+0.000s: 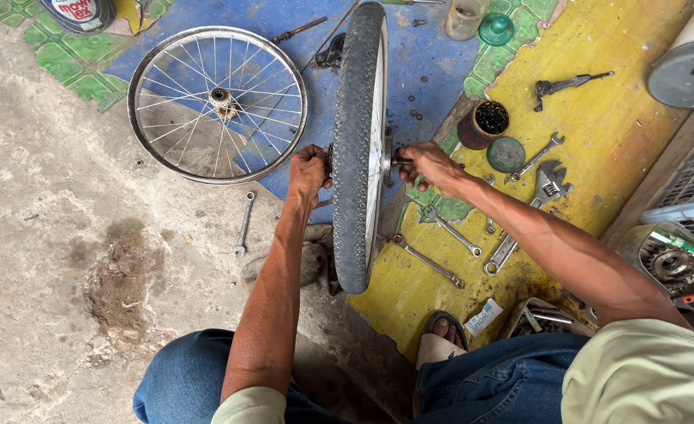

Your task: The person is repairing a bicycle wheel by adjusting the hub and tightening components with a wrench. They rotate the wheel to check alignment and continue making adjustments throughout the clip.

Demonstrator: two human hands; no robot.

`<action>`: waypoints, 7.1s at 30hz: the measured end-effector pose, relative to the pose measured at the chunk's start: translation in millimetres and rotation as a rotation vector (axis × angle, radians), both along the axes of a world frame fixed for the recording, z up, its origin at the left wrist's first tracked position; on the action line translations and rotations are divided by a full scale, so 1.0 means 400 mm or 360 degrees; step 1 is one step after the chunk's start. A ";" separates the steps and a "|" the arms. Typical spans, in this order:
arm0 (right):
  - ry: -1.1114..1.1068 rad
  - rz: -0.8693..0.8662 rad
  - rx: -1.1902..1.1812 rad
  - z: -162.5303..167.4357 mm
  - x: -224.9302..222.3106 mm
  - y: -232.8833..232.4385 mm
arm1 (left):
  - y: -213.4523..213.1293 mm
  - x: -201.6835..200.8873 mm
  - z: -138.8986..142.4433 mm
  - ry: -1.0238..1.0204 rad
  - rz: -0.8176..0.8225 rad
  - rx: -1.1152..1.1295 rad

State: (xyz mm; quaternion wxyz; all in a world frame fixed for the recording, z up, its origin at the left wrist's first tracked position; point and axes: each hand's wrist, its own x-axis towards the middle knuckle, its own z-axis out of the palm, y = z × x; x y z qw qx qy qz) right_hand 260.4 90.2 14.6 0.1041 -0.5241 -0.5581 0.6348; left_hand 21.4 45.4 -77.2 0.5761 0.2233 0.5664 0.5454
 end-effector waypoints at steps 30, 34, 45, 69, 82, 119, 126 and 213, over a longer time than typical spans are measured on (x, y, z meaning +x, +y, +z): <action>0.0036 0.0035 0.0093 0.010 -0.007 -0.009 | 0.001 -0.004 -0.004 0.0038 -0.0015 -0.0040; 0.0109 0.0022 0.0137 0.011 -0.009 -0.017 | 0.001 -0.003 -0.007 0.0053 0.0000 -0.0041; 0.0046 0.0066 0.0169 0.009 -0.010 -0.012 | -0.001 -0.007 -0.012 0.0084 -0.0007 -0.0011; -0.0154 0.0124 0.0228 0.022 -0.002 -0.006 | 0.004 0.005 0.002 -0.0033 -0.0009 0.0038; 0.0218 0.0722 -0.0441 -0.093 0.135 0.010 | 0.005 0.011 0.032 0.0047 0.0045 0.0101; -0.0084 0.0753 0.0653 -0.341 -0.202 -0.507 | 0.012 0.047 0.079 -0.0070 0.0115 0.0038; -0.0085 0.1020 0.0353 -0.358 -0.169 -0.519 | 0.007 0.049 0.085 -0.0117 0.0114 0.0000; -0.0401 0.0702 0.1456 0.016 -0.011 -0.017 | -0.012 -0.031 -0.020 0.0049 0.0063 0.0029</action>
